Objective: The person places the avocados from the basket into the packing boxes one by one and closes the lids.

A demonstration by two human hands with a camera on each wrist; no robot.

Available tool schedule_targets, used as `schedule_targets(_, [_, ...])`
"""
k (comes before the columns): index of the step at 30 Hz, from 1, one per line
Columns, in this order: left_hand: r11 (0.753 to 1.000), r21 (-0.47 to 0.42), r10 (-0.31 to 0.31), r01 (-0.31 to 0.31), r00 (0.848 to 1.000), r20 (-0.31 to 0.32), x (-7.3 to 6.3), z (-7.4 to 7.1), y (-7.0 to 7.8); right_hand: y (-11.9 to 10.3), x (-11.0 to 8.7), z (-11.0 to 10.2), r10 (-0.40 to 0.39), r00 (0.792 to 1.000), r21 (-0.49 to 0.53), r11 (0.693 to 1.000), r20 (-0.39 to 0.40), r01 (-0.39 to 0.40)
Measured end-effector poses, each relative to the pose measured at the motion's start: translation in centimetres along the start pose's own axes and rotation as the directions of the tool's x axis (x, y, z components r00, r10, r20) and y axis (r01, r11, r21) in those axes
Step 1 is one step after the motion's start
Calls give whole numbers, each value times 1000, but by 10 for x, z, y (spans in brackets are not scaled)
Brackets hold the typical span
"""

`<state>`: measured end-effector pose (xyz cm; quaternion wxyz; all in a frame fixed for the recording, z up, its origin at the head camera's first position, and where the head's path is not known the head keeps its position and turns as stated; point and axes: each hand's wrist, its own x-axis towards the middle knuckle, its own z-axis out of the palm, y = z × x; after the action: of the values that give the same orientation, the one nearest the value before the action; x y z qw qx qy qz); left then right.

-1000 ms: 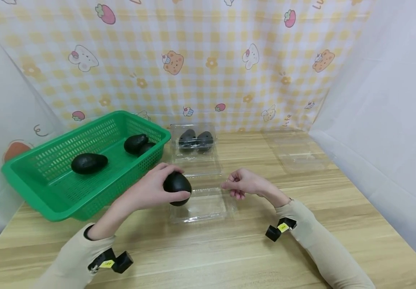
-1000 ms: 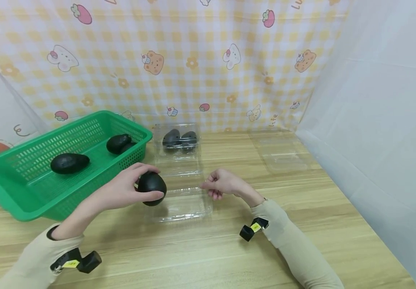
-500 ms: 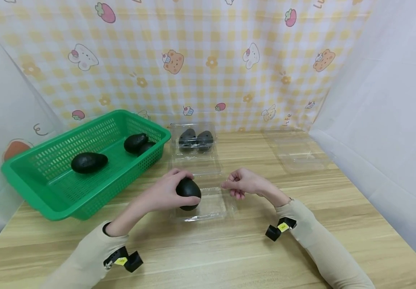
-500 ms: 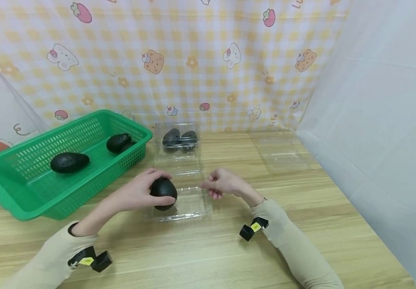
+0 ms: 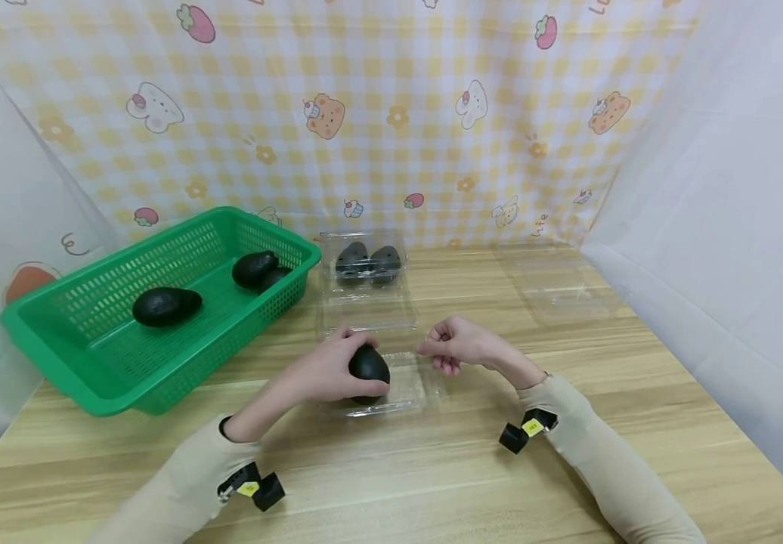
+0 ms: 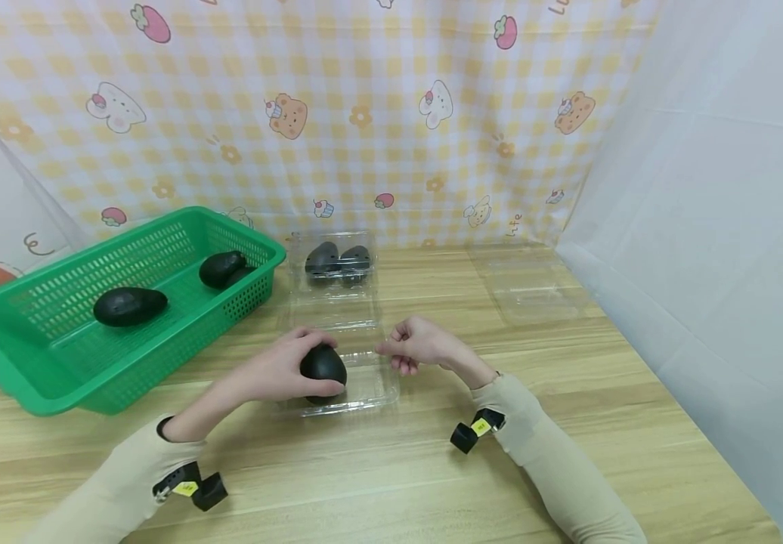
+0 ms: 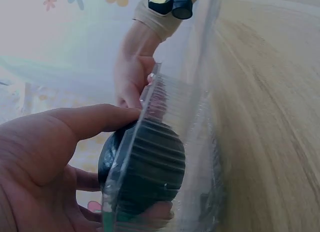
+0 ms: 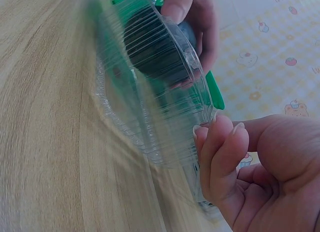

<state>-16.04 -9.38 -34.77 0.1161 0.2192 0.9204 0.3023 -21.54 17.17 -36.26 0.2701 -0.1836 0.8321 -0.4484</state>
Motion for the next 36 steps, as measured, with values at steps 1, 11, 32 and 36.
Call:
schedule_targets(1, [1000,3,-1,1,1000,2,1,1,1,0,0,0,1,1000,1,1000,0,-1])
schedule_targets(11, [1000,4,-4,4,1000,19,6,11,5,0,-1,-1,0,1000,-13,1000,-2,0])
schedule_targets(32, [1000,-19,-17,18,999,27,15,25,15,-1,0,-1,-1,1000,-32,999,-6,1])
schedule_targets(36, [999,-26,-21,22,999,28,15,25,17,-1,0,-1,-2,1000,-33,999,-6,2])
